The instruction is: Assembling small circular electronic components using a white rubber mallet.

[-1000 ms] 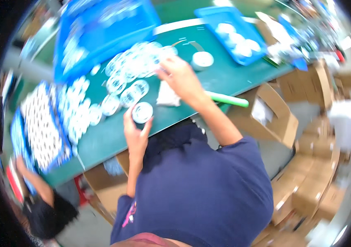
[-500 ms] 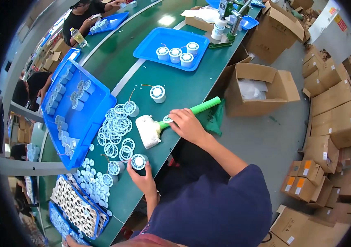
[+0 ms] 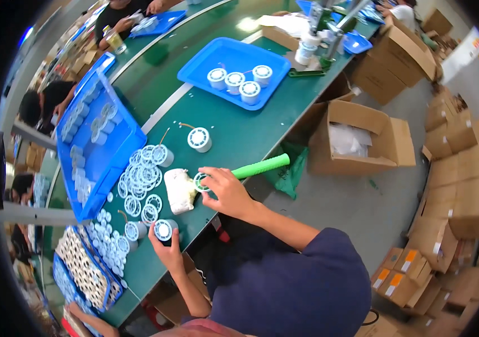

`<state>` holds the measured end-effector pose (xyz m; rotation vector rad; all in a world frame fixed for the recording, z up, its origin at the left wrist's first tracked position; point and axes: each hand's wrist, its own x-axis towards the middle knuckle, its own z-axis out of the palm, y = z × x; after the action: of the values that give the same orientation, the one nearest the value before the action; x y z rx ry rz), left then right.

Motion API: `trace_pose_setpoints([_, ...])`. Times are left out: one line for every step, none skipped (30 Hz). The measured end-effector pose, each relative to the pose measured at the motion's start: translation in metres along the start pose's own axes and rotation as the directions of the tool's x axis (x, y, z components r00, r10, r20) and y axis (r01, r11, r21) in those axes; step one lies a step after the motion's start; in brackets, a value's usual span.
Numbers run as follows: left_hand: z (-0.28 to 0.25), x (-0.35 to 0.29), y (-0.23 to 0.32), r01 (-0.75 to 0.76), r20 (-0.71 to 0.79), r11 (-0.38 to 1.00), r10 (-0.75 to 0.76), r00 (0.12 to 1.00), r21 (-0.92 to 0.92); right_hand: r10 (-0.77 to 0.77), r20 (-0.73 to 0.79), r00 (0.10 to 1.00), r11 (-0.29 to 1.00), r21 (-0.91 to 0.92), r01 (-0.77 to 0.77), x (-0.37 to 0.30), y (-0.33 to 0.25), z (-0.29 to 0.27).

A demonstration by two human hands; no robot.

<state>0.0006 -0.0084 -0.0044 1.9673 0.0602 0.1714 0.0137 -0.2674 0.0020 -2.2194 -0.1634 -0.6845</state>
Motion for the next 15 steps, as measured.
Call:
trace_pose_setpoints([-0.002,-0.001,0.000,-0.015,-0.005,0.999,0.016,1.000,0.041,-0.016,-0.002,1.000,1.000,0.001,0.016,0.003,-0.001,0.001])
trace_pose_setpoints([0.000,0.001,-0.002,-0.061,-0.012,0.997,0.061,0.998,0.050,-0.005,0.033,0.999,1.000,0.022,0.004,0.005,0.001,-0.002])
trace_pose_setpoints([0.003,0.004,-0.002,-0.058,0.004,0.998,0.058,0.998,0.028,0.009,0.035,0.999,1.000,-0.003,-0.009,0.006,0.000,-0.005])
trace_pose_setpoints([0.003,0.005,-0.001,-0.097,0.006,0.994,0.097,0.995,0.056,-0.020,0.020,1.000,0.999,-0.027,0.020,0.008,0.002,-0.004])
trace_pose_setpoints([0.005,0.006,0.000,-0.085,0.014,0.996,0.084,0.996,0.033,-0.042,0.002,0.999,0.998,-0.055,0.042,0.008,0.005,-0.004])
trace_pose_setpoints([0.007,0.006,0.003,-0.110,0.012,0.992,0.109,0.994,0.068,-0.016,0.017,1.000,0.997,-0.082,0.017,0.009,0.002,-0.006])
trace_pose_setpoints([0.008,0.006,0.001,-0.102,0.004,0.993,0.102,0.995,0.062,-0.060,-0.030,0.998,0.992,-0.114,0.057,0.009,0.005,-0.001])
trace_pose_setpoints([0.009,0.006,0.002,-0.093,0.004,0.995,0.093,0.996,0.037,-0.066,-0.035,0.997,0.990,-0.125,0.061,0.008,0.005,0.001])
trace_pose_setpoints([0.011,0.007,0.001,-0.099,0.004,0.995,0.099,0.995,0.027,-0.076,-0.049,0.996,0.987,-0.147,0.068,0.009,0.005,0.001])
trace_pose_setpoints([0.012,0.007,0.002,-0.105,0.006,0.994,0.105,0.995,0.034,-0.069,-0.051,0.996,0.983,-0.175,0.059,0.009,0.007,0.003])
trace_pose_setpoints([0.012,0.007,0.004,-0.114,0.012,0.993,0.114,0.993,0.037,-0.075,-0.061,0.995,0.982,-0.181,0.063,0.009,0.009,0.004])
trace_pose_setpoints([0.013,0.007,0.003,-0.132,0.007,0.990,0.132,0.991,0.050,-0.082,-0.073,0.994,0.980,-0.189,0.067,0.010,0.009,0.006])
trace_pose_setpoints([0.013,0.006,0.005,-0.123,0.012,0.991,0.123,0.992,0.048,-0.077,-0.072,0.994,0.981,-0.183,0.063,0.010,0.009,0.006])
trace_pose_setpoints([0.013,0.006,0.006,-0.117,0.019,0.992,0.117,0.993,0.044,-0.077,-0.065,0.995,0.979,-0.192,0.063,0.009,0.009,0.007])
trace_pose_setpoints([0.014,0.005,0.004,-0.144,0.010,0.988,0.144,0.990,0.051,-0.055,-0.060,0.997,0.984,-0.170,0.044,0.010,0.009,0.006])
